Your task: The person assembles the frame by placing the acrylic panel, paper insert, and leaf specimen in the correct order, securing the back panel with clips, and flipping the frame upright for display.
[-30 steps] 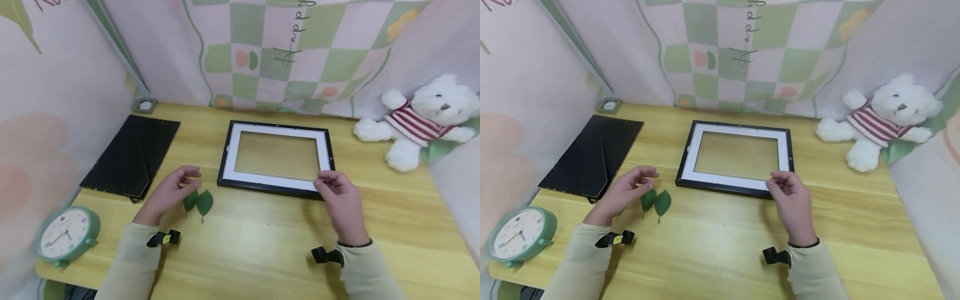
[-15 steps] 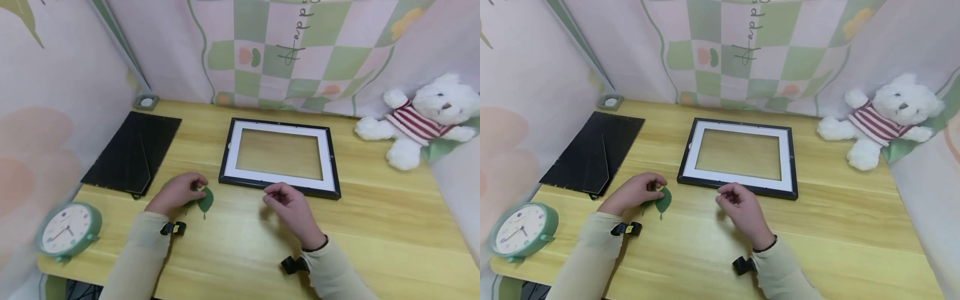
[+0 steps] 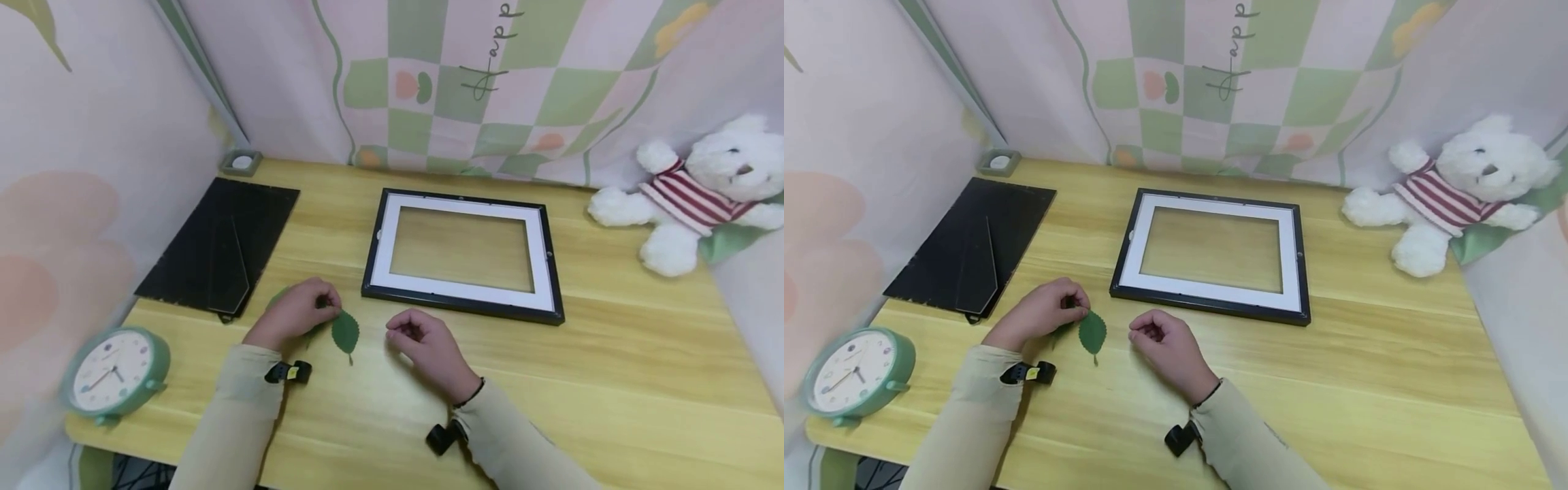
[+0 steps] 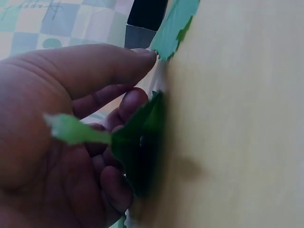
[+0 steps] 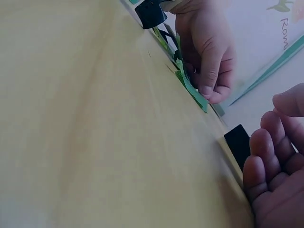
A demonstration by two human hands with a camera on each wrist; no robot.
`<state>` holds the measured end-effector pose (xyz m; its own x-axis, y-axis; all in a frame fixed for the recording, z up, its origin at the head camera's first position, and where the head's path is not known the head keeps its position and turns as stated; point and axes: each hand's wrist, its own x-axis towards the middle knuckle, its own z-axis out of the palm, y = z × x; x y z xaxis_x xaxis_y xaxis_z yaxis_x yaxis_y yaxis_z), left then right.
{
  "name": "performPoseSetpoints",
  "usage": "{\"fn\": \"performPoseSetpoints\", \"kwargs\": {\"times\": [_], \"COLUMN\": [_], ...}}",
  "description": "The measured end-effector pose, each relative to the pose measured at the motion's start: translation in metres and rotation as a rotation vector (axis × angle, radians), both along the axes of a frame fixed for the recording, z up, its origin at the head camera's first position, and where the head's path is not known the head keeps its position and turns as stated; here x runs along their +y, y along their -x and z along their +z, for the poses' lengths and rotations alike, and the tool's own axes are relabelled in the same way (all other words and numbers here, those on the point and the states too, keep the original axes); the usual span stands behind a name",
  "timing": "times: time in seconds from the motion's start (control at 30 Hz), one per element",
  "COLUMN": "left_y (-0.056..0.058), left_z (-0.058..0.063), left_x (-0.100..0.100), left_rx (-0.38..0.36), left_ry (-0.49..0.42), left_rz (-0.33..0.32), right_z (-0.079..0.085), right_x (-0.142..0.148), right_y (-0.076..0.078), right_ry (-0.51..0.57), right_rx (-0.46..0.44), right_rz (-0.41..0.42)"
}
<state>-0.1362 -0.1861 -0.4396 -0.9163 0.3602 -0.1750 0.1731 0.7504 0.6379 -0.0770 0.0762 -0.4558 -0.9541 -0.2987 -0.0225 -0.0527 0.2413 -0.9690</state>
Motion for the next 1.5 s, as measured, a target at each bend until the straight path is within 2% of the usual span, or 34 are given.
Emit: {"fn": "performPoseSetpoints", "kwargs": {"times": [0.5,1.03,1.23,1.5], "left_y": [-0.002,-0.004,-0.006,-0.007], "left_z": [0.005,-0.001,0.002,0.004], "left_x": [0.012,0.010,0.011,0.012], "left_rx": [-0.036,-0.020,-0.037,-0.018], "left_ry": [0.070,0.065,0.071,0.076], "left_rz": [0.050,0.054,0.054,0.033], "right_z": [-0.003,-0.007,-0.007,-0.006], "right_x": [-0.002,-0.001,0.000,0.000], "right_y": [0.001,0.001,0.000,0.001], "right_ry": [-0.057,-0.050,-0.052,-0.046], "right_rx": [0.022,0.054,0.051,0.052], "right_rz": [0.004,0.034,0.035,0.042]}}
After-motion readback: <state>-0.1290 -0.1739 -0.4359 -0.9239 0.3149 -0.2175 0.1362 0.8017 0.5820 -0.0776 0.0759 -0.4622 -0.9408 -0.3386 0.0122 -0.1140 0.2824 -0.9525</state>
